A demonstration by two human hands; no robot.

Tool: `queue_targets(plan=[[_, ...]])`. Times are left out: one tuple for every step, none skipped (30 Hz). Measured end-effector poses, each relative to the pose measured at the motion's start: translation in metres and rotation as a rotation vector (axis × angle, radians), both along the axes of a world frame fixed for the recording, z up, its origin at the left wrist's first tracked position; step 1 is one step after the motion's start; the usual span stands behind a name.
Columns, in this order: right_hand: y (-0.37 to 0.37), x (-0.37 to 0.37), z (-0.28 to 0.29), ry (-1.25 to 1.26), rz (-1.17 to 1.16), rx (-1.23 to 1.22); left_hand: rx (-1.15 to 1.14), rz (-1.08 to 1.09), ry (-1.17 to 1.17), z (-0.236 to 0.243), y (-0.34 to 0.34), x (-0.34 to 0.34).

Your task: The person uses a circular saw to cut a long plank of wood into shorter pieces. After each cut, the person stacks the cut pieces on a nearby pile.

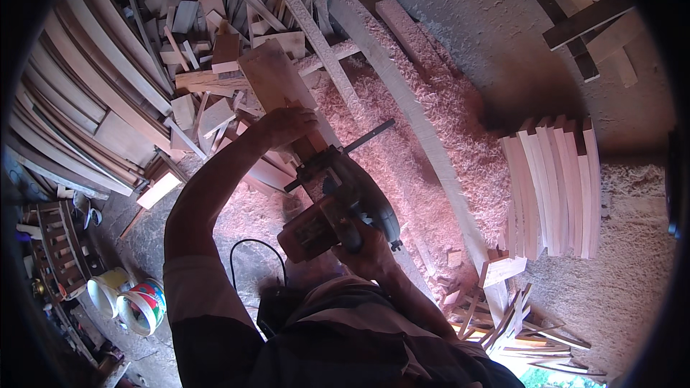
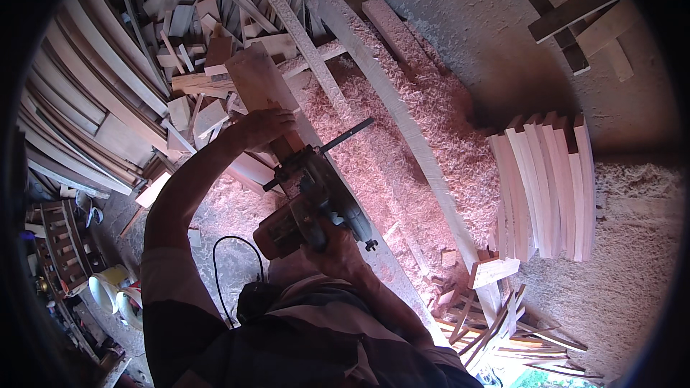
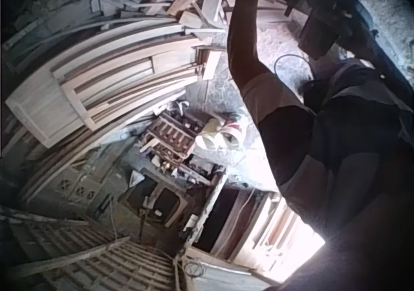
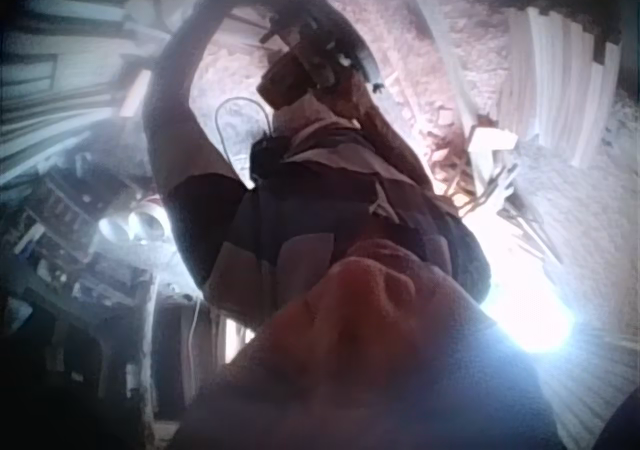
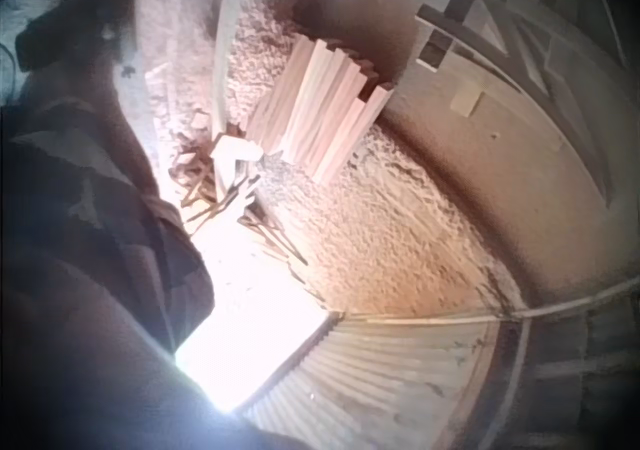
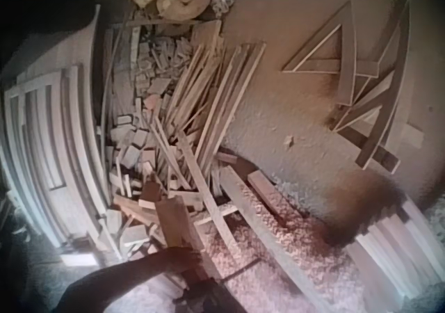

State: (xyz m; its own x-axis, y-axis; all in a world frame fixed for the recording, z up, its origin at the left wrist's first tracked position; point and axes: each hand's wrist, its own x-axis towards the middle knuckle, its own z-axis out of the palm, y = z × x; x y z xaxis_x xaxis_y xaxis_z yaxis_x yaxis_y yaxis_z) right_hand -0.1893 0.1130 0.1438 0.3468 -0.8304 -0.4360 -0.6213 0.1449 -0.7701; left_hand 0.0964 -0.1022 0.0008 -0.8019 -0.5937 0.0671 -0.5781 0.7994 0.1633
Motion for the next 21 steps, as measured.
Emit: queue_targets(plan=[[-0.002,0.003,0.001,-0.002,-0.004,-0.003,-0.005,-0.003,0.002,-0.001,-0.001,0.002],[-0.004,0.006,0.002,0.005,-0.011,0.013,-0.007,-0.006,0.004,-0.001,-0.002,0.004],[-0.006,0.008,0.003,-0.001,-0.007,-0.004,0.001,0.003,-0.011,-0.001,-0.003,0.005],[-0.007,0.010,0.004,0.002,-0.009,-0.004,0.009,0.009,-0.027,0.000,-0.005,0.007],[-0.009,0.012,0.005,-0.003,-0.008,-0.013,0.022,0.020,-0.031,0.000,-0.007,0.009],[-0.010,0.014,0.005,-0.001,-0.020,-0.007,0.014,0.004,-0.042,0.000,-0.009,0.010],[-0.012,0.015,0.005,-0.007,-0.026,-0.009,0.013,-0.005,-0.042,-0.001,-0.010,0.011],[-0.014,0.017,0.005,0.000,-0.036,0.008,0.017,-0.015,-0.044,-0.001,-0.011,0.012],[-0.015,0.019,0.005,-0.005,-0.032,-0.011,0.020,-0.025,-0.056,-0.002,-0.013,0.012],[-0.016,0.021,0.005,0.006,-0.032,-0.011,0.029,-0.038,-0.066,-0.003,-0.014,0.012],[-0.019,0.022,0.005,0.028,-0.032,0.003,0.015,-0.049,-0.070,-0.004,-0.015,0.012],[-0.021,0.023,0.004,0.007,-0.031,-0.019,0.042,-0.037,-0.074,-0.005,-0.015,0.013],[-0.023,0.025,0.004,-0.003,-0.031,-0.027,0.045,-0.026,-0.073,-0.005,-0.015,0.013],[-0.025,0.027,0.004,-0.010,-0.036,-0.031,0.050,-0.018,-0.071,-0.005,-0.014,0.013],[-0.028,0.028,0.003,-0.018,-0.034,-0.030,0.028,-0.014,-0.028,-0.003,-0.014,0.015],[-0.030,0.029,0.003,-0.025,-0.035,-0.026,0.007,-0.011,0.013,-0.002,-0.012,0.017],[-0.033,0.030,0.003,-0.028,-0.036,-0.019,0.042,0.016,-0.007,0.001,-0.011,0.020],[-0.034,0.032,0.002,-0.035,-0.034,-0.028,0.017,0.086,0.052,0.004,-0.008,0.023],[-0.037,0.036,0.001,-0.038,-0.034,-0.035,0.048,0.176,0.051,0.006,-0.003,0.028],[-0.039,0.037,0.001,-0.018,-0.041,-0.026,0.033,0.248,0.103,0.009,0.003,0.031],[-0.040,0.038,0.001,-0.046,-0.035,-0.050,0.091,0.400,0.189,0.010,0.015,0.033]])
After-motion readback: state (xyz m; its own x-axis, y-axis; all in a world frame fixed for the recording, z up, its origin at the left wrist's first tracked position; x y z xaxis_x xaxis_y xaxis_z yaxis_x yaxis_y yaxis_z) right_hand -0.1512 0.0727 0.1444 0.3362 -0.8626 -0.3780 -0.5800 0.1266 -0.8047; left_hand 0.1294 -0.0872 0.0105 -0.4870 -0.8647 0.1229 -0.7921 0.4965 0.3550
